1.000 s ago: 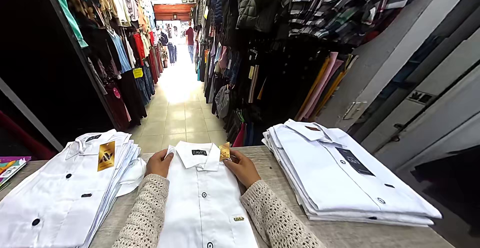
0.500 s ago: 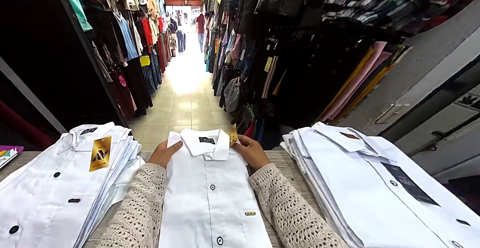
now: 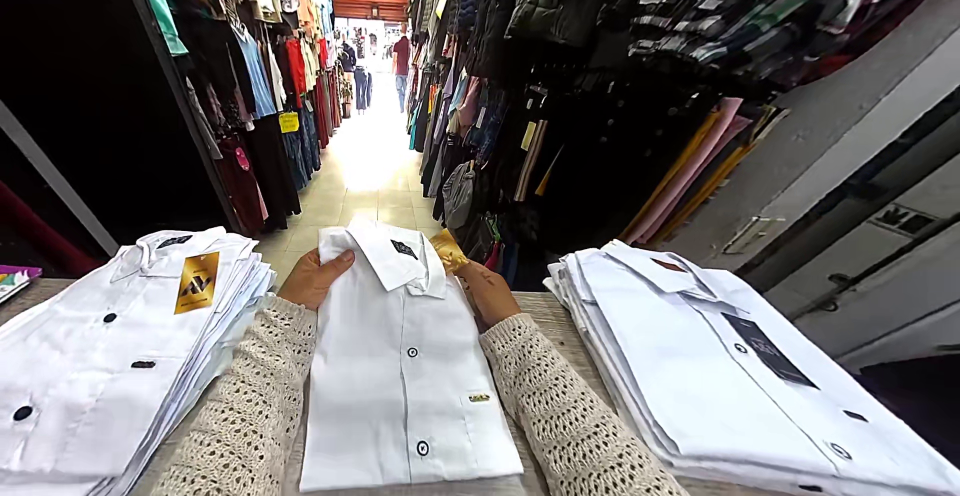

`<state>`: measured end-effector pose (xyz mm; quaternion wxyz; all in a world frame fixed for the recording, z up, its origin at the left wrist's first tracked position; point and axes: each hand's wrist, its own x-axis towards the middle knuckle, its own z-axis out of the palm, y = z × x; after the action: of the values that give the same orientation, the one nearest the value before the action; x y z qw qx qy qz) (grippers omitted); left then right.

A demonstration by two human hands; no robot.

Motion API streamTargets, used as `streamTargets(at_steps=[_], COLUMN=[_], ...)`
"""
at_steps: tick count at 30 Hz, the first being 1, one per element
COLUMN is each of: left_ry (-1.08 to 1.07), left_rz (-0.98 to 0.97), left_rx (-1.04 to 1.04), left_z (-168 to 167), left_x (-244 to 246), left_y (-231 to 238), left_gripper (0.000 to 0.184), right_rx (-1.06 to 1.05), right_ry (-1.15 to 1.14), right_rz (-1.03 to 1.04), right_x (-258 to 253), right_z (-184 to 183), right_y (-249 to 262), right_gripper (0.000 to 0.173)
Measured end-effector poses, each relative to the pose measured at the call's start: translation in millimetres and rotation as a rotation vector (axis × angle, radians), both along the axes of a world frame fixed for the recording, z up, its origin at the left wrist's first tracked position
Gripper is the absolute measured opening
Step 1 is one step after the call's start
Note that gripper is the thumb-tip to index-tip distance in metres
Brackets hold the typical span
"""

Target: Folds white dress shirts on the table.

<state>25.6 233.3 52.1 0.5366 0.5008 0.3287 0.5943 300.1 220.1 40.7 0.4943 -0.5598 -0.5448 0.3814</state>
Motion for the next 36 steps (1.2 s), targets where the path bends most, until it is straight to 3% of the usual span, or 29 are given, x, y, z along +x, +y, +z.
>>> streamTargets(at_steps=[3,7,10,12,14,16,19,20,24,27,30,32,34,36], left_ry=[-0.001,0.019,0.105,0.243,0.350,0.436,0.497,0.504,0.658,0.756,0.891,0.961,0.990,0.970], left_rz=[-0.007,-0.179,-0.142,0.002,0.111,0.067,-0.146,-0.174,-0.097,0.000,0.085,0.040,-0.061,0.057], left_rx=[0.118,0.444,0.652,0.682,0.745,0.804,0.894,0.899,0.747,0.530,0.422,0.372,0.199,0.085], left_z=[27.5,29.8,58.8,84.9,78.4,64.1,43.9,33.4,-27.0,-62.6,-85.4,-91.5,-80.5,-78.5], left_x=[5.7,-11.5,-14.1,-13.5,-23.2,-37.4,-53.0,-56.4,-67.5,-57.8,-46.1,-47.4,-54.0,-62.7], left_y=[-31.4,-40.6,-100.3,-168.6,-221.6,-265.6,-326.1,-344.3,-406.0,-436.4,-455.2,-459.8,-460.8,-461.8], left_gripper=[0.017,0.015,0.015,0.018,0.014,0.010,0.016,0.014,0.016,0.016,0.022,0.028,0.029,0.026], right_rx=[0.012,0.036,0.118,0.220,0.326,0.421,0.566,0.637,0.749,0.781,0.736,0.612,0.351,0.134], right_ry=[0.190,0.495,0.544,0.499,0.308,0.083,-0.023,-0.077,-0.260,-0.436,-0.585,-0.649,-0.659,-0.639], right_rz=[0.078,0.436,0.580,0.600,0.510,0.413,0.755,0.846,0.717,0.627,0.600,0.615,0.623,0.575], right_x=[2.3,14.2,17.2,18.3,23.0,30.3,39.2,37.7,20.8,16.8,15.1,15.2,16.0,20.7], right_z=[3.0,16.4,40.4,54.5,60.3,54.6,35.4,29.4,-15.5,-68.6,-93.6,-96.1,-87.3,-80.1], right_y=[-10.4,-33.4,-72.9,-110.1,-154.4,-204.0,-270.0,-290.0,-370.4,-395.5,-413.4,-423.2,-431.6,-432.2], right_gripper=[0.051,0.036,0.056,0.053,0.050,0.046,0.021,0.022,0.013,0.013,0.017,0.022,0.025,0.028])
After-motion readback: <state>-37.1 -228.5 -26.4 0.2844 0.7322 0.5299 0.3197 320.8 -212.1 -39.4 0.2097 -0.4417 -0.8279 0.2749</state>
